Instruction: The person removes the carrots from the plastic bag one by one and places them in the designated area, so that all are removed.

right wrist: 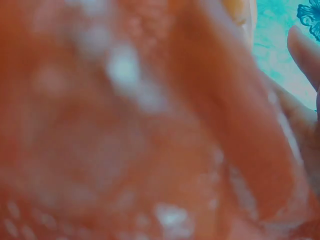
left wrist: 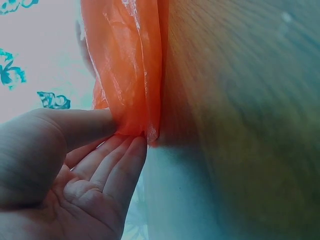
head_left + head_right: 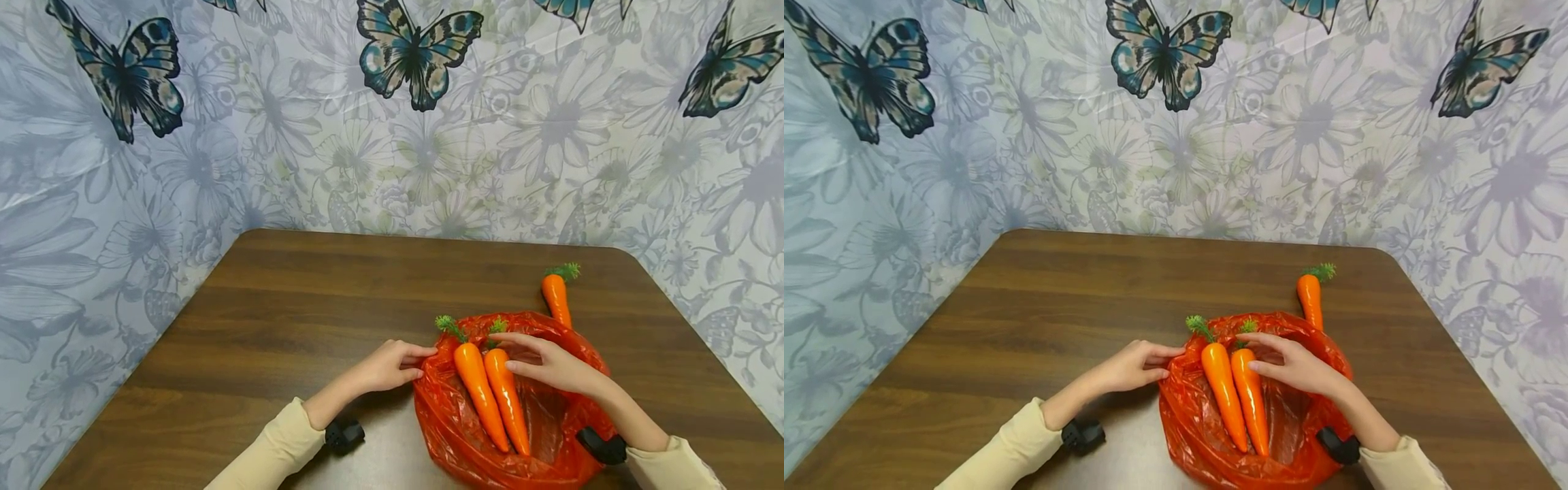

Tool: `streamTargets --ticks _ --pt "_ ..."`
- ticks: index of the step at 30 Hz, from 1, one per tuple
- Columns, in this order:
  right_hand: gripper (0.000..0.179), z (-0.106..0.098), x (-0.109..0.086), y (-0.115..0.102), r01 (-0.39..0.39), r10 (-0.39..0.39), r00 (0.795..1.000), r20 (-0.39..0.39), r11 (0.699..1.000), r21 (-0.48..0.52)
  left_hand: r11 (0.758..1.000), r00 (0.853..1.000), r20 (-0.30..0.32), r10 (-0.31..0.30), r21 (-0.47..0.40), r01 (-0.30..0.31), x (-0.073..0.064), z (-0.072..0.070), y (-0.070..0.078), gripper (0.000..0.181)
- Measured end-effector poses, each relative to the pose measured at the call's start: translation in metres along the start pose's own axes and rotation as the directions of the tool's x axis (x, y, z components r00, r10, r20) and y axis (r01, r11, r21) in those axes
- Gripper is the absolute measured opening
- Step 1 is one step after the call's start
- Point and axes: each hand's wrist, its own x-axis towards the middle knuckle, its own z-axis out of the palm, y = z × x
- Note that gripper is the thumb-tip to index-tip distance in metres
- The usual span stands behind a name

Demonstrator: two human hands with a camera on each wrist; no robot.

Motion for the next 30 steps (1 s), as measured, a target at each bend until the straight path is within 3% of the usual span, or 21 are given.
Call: streamTargets --ticks 5,11,16,21,26,30 --pt "0.048 0.001 0.001 0.003 -0.018 0.019 1.0 0.021 0.998 -0.062 1.0 1.0 0.004 -0.012 0.009 0.012 0.001 0.0 0.0 0.04" --pt "0.048 0.005 0.002 0.006 -0.029 0.03 0.999 0.037 0.999 -0.03 1.0 1.0 -0.002 0.003 0.011 -0.003 0.0 0.0 0.0 0.039" --pt "0.046 0.008 0.006 0.005 -0.003 0.004 1.0 0.013 0.998 -0.057 1.0 1.0 -0.006 0.01 0.004 -0.01 0.0 0.0 -0.001 0.039" --pt "0.049 0.012 0.011 0.003 -0.04 0.039 0.999 -0.011 0.993 -0.115 1.0 1.0 -0.008 0.004 0.005 -0.004 0.0 -0.001 0.0 0.039" --pt "0.05 0.014 0.012 0.004 -0.077 0.076 0.997 -0.015 0.994 -0.083 1.0 1.0 -0.007 0.004 0.009 -0.004 0.0 0.0 -0.001 0.039" --pt "0.047 0.015 0.011 0.006 -0.078 0.078 0.997 -0.002 0.997 0.007 1.0 1.0 -0.007 0.007 0.022 -0.007 0.0 0.001 -0.002 0.039"
